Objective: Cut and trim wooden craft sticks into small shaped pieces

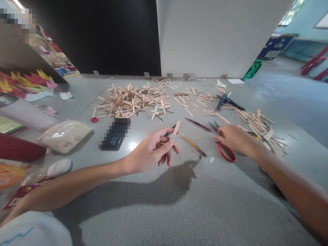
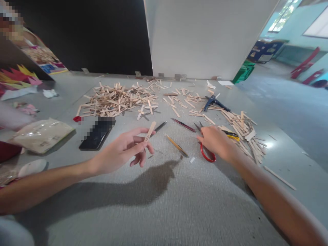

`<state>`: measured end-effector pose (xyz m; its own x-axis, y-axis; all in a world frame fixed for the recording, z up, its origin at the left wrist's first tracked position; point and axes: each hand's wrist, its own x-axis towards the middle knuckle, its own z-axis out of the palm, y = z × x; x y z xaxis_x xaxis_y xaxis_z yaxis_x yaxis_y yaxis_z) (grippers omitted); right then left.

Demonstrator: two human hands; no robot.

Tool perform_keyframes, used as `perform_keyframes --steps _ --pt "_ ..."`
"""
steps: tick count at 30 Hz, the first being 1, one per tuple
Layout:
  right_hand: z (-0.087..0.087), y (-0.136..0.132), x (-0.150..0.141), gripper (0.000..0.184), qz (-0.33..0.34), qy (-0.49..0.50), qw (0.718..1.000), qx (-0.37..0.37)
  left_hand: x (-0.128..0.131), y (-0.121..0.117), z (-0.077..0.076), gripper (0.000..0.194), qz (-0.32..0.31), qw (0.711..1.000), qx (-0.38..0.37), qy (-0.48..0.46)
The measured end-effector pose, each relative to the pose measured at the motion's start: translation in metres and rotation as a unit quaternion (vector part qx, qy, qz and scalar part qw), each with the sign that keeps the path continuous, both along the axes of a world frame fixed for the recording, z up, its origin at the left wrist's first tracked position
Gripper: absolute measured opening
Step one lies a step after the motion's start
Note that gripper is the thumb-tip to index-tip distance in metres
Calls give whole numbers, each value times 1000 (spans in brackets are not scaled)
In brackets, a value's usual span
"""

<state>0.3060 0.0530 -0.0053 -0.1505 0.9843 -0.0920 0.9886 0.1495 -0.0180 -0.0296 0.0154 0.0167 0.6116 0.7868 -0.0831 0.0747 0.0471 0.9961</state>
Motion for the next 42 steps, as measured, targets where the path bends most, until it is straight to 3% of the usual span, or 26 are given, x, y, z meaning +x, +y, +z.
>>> perform_keyframes --steps 2,7,11,17,21,23,26,31,34,37,42 --pt "-7 5 -4 20 24 19 999 29 -1 0 0 22 2 1000 5 3" --pt "-27 13 -16 42 102 68 989 86 0 2 0 22 7 1000 4 0" --pt "-37 12 -21 28 140 79 983 84 2 3 -7 17 -1 999 -29 43" --pt "-40 5 -22 20 110 97 986 79 11 1 -29 16 -40 981 -60 181" --pt "-38 2 -21 30 58 115 990 65 11 0 -35 17 -89 958 -68 263" --pt "-33 2 -20 26 39 125 990 46 8 1 -35 15 -100 949 -31 296" --pt "-21 1 -23 17 23 153 988 28 4 6 -36 12 -119 930 92 334" --pt "-5 -19 -49 15 15 242 969 -44 4 21 -51 48 -143 876 334 318" --pt "-5 -34 -66 14 32 277 955 -96 4 27 -60 48 -170 852 384 312" --pt "-9 -35 -67 17 25 268 962 -50 2 30 -63 49 -180 840 395 325" --pt "-18 -22 -48 23 41 180 977 102 1 29 -65 56 -171 840 404 319"
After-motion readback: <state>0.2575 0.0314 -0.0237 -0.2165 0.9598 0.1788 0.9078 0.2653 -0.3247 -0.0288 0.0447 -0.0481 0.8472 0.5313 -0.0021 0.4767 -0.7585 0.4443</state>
